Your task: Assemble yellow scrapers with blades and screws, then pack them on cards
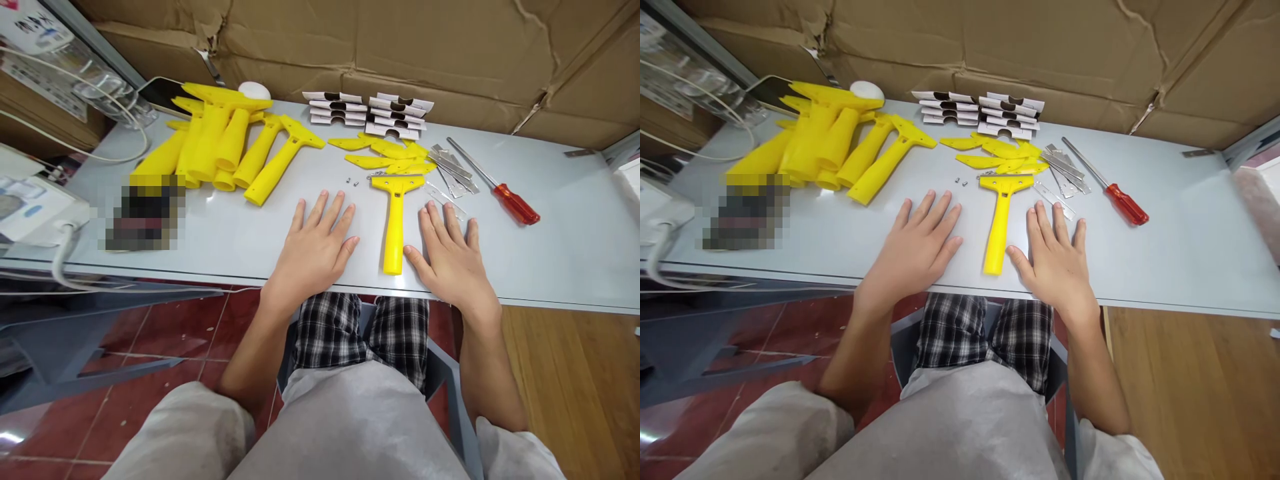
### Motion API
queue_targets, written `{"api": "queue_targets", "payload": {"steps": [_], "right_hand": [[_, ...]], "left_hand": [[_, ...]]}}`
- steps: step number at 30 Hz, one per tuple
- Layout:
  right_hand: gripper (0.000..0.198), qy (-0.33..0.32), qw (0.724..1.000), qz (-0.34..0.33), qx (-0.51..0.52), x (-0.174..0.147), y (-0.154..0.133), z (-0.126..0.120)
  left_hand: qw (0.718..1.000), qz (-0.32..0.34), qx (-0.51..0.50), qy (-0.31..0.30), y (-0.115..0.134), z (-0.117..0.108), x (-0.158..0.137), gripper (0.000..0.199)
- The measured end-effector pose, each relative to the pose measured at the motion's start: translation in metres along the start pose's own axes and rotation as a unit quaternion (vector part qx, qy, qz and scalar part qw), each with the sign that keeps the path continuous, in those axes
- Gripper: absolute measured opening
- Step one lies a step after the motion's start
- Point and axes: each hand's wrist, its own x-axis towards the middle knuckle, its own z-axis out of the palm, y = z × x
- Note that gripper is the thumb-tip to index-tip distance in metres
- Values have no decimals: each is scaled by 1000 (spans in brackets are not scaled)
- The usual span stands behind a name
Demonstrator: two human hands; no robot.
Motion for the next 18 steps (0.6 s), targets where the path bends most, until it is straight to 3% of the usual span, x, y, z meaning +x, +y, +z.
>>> {"api": "queue_targets", "payload": {"steps": [12, 18], "right_hand": [[99, -53, 996, -34, -56, 7, 1, -27], [79, -84, 988, -98, -82, 29, 12, -68]], "left_hand": [[1000, -9, 6, -6, 11, -9, 4, 68], [997, 19, 63, -47, 2, -44, 29, 56]]}}
